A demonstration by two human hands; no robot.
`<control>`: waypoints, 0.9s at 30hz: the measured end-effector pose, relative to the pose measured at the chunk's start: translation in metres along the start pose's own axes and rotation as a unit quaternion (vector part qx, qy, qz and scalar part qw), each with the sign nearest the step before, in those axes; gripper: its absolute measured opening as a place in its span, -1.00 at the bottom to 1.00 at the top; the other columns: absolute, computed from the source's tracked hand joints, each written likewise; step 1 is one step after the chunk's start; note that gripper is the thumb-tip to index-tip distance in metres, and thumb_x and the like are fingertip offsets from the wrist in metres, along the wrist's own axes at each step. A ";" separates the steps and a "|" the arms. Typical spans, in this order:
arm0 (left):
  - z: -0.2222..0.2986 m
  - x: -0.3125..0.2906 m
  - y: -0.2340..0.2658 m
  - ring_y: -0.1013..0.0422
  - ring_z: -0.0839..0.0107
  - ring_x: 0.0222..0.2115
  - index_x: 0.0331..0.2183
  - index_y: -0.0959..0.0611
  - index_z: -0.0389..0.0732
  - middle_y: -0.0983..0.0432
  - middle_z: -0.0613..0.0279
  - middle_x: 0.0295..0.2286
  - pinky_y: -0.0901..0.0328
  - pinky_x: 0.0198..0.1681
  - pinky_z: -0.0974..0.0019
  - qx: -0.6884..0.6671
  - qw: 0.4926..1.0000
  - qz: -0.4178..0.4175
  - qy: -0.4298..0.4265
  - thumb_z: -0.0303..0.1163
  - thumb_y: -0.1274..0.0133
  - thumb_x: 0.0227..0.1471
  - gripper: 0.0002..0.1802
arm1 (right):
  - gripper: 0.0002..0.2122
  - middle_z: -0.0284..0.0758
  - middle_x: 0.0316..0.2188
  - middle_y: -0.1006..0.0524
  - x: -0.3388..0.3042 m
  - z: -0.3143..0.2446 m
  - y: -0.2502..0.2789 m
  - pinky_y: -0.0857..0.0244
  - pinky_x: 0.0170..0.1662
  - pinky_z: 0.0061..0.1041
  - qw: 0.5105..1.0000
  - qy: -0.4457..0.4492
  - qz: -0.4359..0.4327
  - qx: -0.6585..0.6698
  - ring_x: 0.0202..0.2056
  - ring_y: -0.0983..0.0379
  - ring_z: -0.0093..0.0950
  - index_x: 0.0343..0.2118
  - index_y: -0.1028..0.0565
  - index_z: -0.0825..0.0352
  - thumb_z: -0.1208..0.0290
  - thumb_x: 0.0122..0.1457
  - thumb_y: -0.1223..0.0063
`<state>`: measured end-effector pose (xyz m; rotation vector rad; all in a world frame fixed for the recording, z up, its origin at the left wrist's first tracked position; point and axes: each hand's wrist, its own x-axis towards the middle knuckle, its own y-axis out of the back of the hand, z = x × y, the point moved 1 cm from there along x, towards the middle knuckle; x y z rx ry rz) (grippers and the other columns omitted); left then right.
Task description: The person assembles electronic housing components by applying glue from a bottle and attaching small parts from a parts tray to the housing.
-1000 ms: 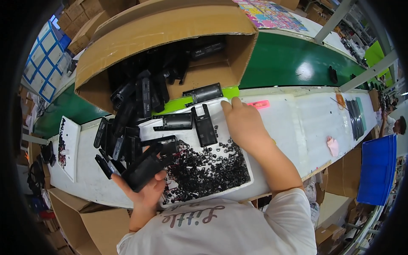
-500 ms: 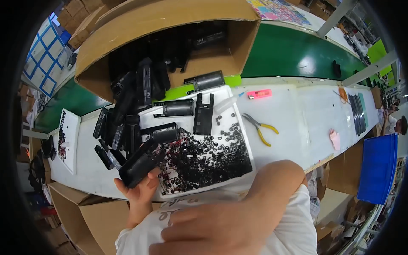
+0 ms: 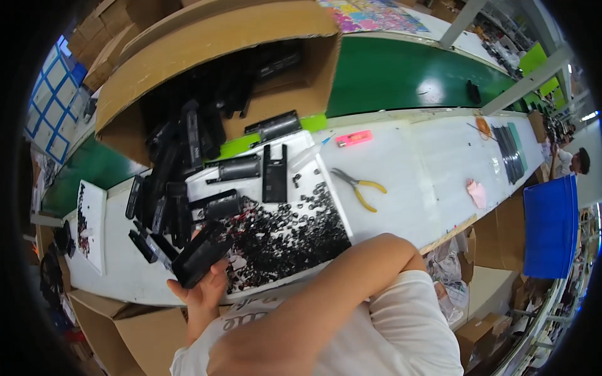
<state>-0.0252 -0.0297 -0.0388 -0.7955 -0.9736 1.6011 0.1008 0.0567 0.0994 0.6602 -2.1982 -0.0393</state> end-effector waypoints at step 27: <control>0.000 -0.003 -0.007 -0.16 0.40 -0.03 0.15 -0.01 -0.25 -0.06 0.12 0.08 -0.20 -0.19 0.43 0.057 0.998 0.022 -0.015 0.14 -0.30 -0.45 0.25 | -0.83 -0.34 -0.46 -0.46 0.042 0.023 -0.048 -0.28 -0.47 -0.57 0.617 -0.089 -0.036 0.781 -0.51 -0.38 -0.53 -0.30 -0.40 0.46 0.57 0.01 0.06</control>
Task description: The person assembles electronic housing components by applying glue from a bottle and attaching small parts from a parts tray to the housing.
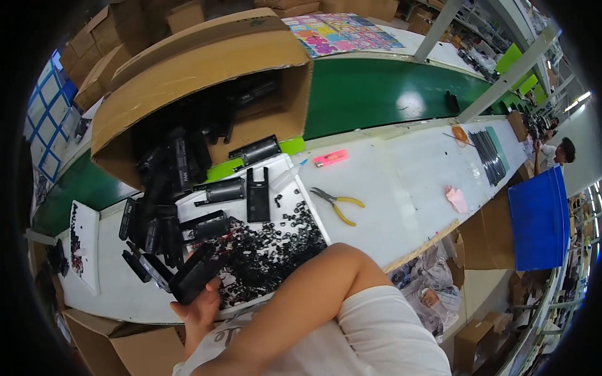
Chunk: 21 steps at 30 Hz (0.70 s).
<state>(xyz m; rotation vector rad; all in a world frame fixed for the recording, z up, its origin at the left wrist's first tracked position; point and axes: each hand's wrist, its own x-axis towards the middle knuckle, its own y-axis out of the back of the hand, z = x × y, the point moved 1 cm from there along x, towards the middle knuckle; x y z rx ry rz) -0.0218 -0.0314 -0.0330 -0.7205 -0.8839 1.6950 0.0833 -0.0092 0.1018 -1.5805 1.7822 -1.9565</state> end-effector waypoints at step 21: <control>0.019 -0.017 0.037 -0.33 0.41 -0.42 0.08 -0.20 -0.24 -0.28 0.02 -0.05 -0.24 -0.41 0.48 -0.050 0.998 0.040 -0.018 -0.26 -0.20 -0.15 -0.20 | -0.90 -0.27 -0.50 -0.38 -0.148 -0.094 -0.012 -0.30 -0.49 -0.41 -0.045 -0.059 0.543 -0.836 -0.54 -0.39 -0.28 -0.48 -0.44 0.37 0.52 -0.08 -0.11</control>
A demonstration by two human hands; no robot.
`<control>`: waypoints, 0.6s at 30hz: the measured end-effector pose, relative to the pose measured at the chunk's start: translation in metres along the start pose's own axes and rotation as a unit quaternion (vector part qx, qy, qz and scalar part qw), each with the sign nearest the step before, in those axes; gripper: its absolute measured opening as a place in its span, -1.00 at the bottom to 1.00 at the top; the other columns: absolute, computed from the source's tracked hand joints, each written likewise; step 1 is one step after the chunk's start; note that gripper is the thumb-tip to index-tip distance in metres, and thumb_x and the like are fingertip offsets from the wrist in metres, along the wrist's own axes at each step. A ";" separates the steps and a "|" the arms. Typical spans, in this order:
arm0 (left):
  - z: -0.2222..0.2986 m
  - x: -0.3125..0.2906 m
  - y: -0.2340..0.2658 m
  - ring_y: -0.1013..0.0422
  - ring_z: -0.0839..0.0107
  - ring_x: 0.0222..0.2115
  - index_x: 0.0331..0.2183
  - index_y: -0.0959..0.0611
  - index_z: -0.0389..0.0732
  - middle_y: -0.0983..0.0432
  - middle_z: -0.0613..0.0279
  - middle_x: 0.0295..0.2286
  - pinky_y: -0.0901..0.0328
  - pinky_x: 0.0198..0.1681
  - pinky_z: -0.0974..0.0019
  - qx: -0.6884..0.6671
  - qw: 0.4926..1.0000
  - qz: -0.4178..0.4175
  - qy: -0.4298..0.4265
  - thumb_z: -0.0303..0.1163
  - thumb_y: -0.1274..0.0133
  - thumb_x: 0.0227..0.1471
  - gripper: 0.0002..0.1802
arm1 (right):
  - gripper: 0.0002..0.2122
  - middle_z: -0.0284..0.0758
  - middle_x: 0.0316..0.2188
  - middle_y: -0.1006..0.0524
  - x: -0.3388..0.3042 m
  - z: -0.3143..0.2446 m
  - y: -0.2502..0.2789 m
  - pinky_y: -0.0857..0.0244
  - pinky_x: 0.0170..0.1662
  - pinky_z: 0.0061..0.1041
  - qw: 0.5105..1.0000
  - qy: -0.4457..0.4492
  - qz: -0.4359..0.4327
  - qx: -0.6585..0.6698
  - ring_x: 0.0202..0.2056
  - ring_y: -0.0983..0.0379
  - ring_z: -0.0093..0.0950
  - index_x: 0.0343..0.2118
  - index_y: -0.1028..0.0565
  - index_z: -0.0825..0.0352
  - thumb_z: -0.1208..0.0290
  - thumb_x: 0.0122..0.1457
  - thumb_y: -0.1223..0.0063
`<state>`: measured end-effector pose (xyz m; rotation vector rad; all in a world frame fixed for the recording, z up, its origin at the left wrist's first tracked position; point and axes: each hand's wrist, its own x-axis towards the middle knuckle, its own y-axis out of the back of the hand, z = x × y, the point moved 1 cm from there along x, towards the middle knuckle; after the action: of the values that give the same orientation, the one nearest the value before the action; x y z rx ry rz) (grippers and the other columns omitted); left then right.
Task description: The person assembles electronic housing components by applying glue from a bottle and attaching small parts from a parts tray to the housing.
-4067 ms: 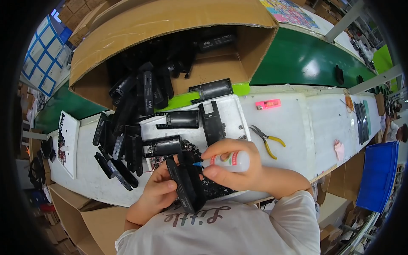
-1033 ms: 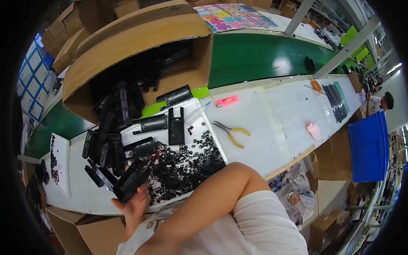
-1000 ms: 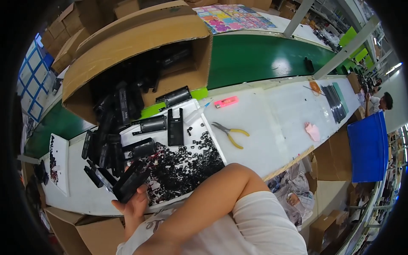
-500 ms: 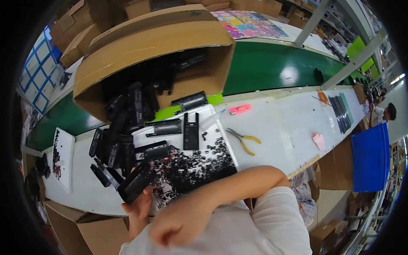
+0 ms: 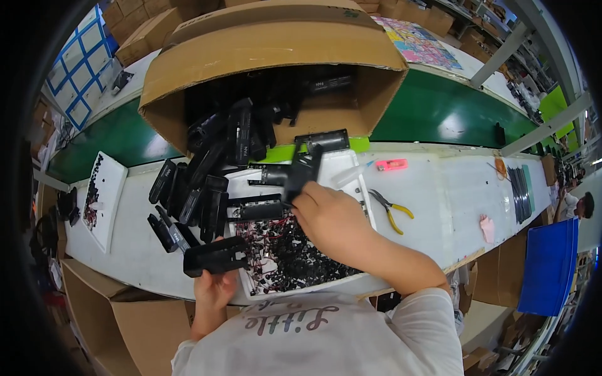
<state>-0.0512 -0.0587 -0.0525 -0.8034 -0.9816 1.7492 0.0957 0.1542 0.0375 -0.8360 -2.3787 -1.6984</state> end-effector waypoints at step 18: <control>-0.006 0.003 -0.006 -0.40 0.28 -0.29 0.07 -0.19 -0.27 -0.36 0.03 -0.14 -0.32 -0.36 0.33 -0.027 0.999 -0.005 0.026 -0.27 -0.13 -0.08 -0.27 | -0.79 -0.29 -0.43 -0.35 -0.037 -0.002 -0.035 -0.33 -0.44 -0.41 0.978 0.065 -0.199 0.024 -0.43 -0.41 -0.33 -0.34 -0.45 0.28 0.37 -0.08 -0.12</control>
<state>-0.0447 -0.0530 -0.0506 -0.8716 -1.0009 1.6910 0.1092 0.1310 -0.0059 -0.2398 -2.6108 -1.7455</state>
